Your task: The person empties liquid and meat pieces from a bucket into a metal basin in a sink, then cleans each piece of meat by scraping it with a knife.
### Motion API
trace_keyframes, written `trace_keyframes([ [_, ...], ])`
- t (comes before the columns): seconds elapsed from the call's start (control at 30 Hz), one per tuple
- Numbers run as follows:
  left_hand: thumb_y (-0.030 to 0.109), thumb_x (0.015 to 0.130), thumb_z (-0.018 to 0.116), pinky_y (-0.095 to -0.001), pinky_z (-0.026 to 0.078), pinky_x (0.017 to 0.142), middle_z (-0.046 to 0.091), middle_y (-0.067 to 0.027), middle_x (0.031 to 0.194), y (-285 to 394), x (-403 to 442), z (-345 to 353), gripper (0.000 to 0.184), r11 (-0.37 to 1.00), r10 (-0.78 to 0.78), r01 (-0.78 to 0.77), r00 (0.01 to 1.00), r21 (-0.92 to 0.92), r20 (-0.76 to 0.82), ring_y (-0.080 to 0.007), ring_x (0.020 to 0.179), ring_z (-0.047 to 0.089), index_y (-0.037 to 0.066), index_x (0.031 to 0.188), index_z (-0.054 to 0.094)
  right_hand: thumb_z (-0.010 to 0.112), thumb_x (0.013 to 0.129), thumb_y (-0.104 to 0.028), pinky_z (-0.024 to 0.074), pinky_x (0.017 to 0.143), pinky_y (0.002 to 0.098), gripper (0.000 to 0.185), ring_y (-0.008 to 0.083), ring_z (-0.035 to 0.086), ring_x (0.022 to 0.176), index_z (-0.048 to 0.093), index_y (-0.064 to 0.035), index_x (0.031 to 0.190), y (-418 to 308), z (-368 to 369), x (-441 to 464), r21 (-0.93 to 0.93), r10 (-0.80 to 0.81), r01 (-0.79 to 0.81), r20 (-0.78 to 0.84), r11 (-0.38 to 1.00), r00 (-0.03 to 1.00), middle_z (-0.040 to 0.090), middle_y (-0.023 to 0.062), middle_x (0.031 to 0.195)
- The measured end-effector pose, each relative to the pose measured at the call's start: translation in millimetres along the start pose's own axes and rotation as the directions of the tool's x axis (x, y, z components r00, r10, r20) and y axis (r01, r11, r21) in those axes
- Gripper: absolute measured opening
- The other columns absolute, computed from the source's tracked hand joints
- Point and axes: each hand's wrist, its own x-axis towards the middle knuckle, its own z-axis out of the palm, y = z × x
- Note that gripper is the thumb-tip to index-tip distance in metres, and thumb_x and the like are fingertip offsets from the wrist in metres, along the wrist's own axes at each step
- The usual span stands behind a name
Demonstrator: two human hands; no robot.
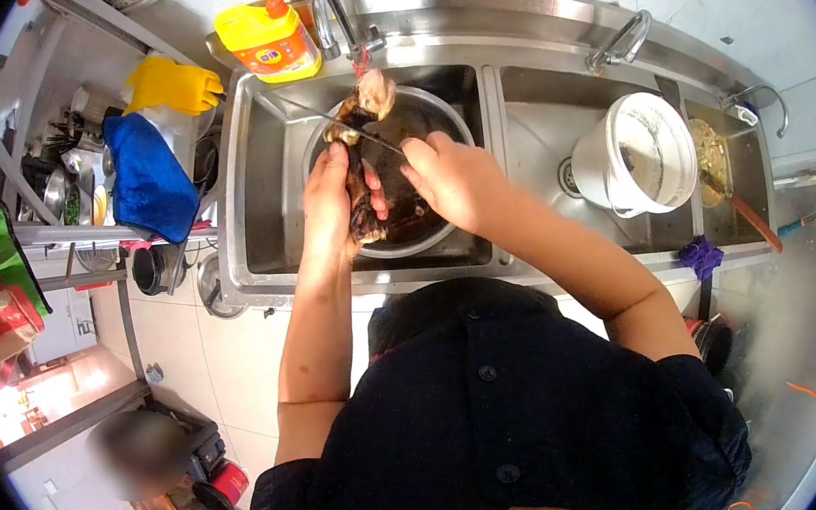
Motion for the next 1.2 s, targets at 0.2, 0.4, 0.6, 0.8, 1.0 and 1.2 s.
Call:
trace_keyframes([
  [0.2, 0.039, 0.100, 0.039, -0.0261, 0.036, 0.043, 0.053, -0.0067, 0.073, -4, 1, -15, 0.034, 0.954, -0.075, 0.137, 0.970, -0.266, 0.231, -0.0145, 0.051, 0.046, 0.006, 0.101, 0.047, 0.057, 0.089, -0.024, 0.0488, 0.054, 0.0450, 0.017, 0.0349, 0.062, 0.064, 0.050, -0.0085, 0.088, 11, -14, 3, -0.051, 0.008, -0.007, 0.015, 0.999, 1.000, 0.056, 0.0144, 0.075],
  [0.4, 0.031, 0.099, 0.044, -0.0256, 0.043, 0.048, 0.046, -0.0063, 0.072, -8, 10, -29, 0.039, 0.753, -0.201, 0.429, 0.872, -0.500, 0.446, -0.0132, 0.054, 0.044, -0.002, 0.118, 0.045, 0.057, 0.089, -0.026, 0.0440, 0.064, 0.0480, 0.025, 0.0403, 0.059, 0.074, 0.047, -0.0039, 0.090, 18, -25, 5, 0.189, 0.062, -0.112, 0.252, 0.976, 0.966, 0.058, 0.0186, 0.073],
  [0.6, 0.023, 0.097, 0.049, -0.0430, 0.055, 0.083, 0.060, -0.0134, 0.091, -16, 7, -20, 0.030, 0.930, -0.136, 0.125, 0.991, -0.346, -0.007, -0.0212, 0.076, 0.059, -0.004, 0.110, 0.053, 0.056, 0.090, -0.028, 0.0446, 0.064, 0.0478, 0.024, 0.0384, 0.059, 0.077, 0.049, -0.0049, 0.091, 30, -23, 2, 0.182, 0.152, -0.170, 0.110, 0.969, 0.982, 0.059, 0.0156, 0.077],
  [0.8, 0.029, 0.101, 0.041, -0.0303, 0.047, 0.059, 0.058, -0.0083, 0.083, -19, 0, -13, 0.026, 0.922, -0.217, 0.199, 0.976, -0.331, -0.020, -0.0140, 0.061, 0.050, 0.006, 0.105, 0.053, 0.058, 0.089, -0.028, 0.0481, 0.062, 0.0451, 0.022, 0.0353, 0.061, 0.072, 0.051, -0.0072, 0.093, 26, -7, -6, 0.105, 0.005, -0.013, 0.078, 0.994, 0.997, 0.059, 0.0140, 0.079],
  [1.0, 0.024, 0.100, 0.037, -0.0249, 0.034, 0.043, 0.056, -0.0085, 0.079, -15, -2, -15, 0.020, 0.959, -0.139, 0.143, 0.990, -0.246, 0.036, -0.0147, 0.054, 0.046, 0.007, 0.097, 0.048, 0.058, 0.089, -0.027, 0.0466, 0.058, 0.0465, 0.020, 0.0376, 0.059, 0.071, 0.051, -0.0089, 0.094, 13, -9, -4, 0.059, -0.019, 0.009, 0.171, 0.998, 0.985, 0.058, 0.0149, 0.081],
  [1.2, 0.018, 0.095, 0.045, -0.0246, 0.036, 0.043, 0.055, -0.0102, 0.086, -18, -2, -26, 0.018, 0.943, -0.124, 0.129, 0.992, -0.307, 0.036, -0.0167, 0.056, 0.050, 0.003, 0.106, 0.047, 0.056, 0.090, -0.026, 0.0479, 0.058, 0.0465, 0.018, 0.0373, 0.060, 0.069, 0.051, -0.0093, 0.090, 22, -15, 8, -0.048, 0.020, -0.014, 0.117, 0.999, 0.993, 0.057, 0.0145, 0.079],
])
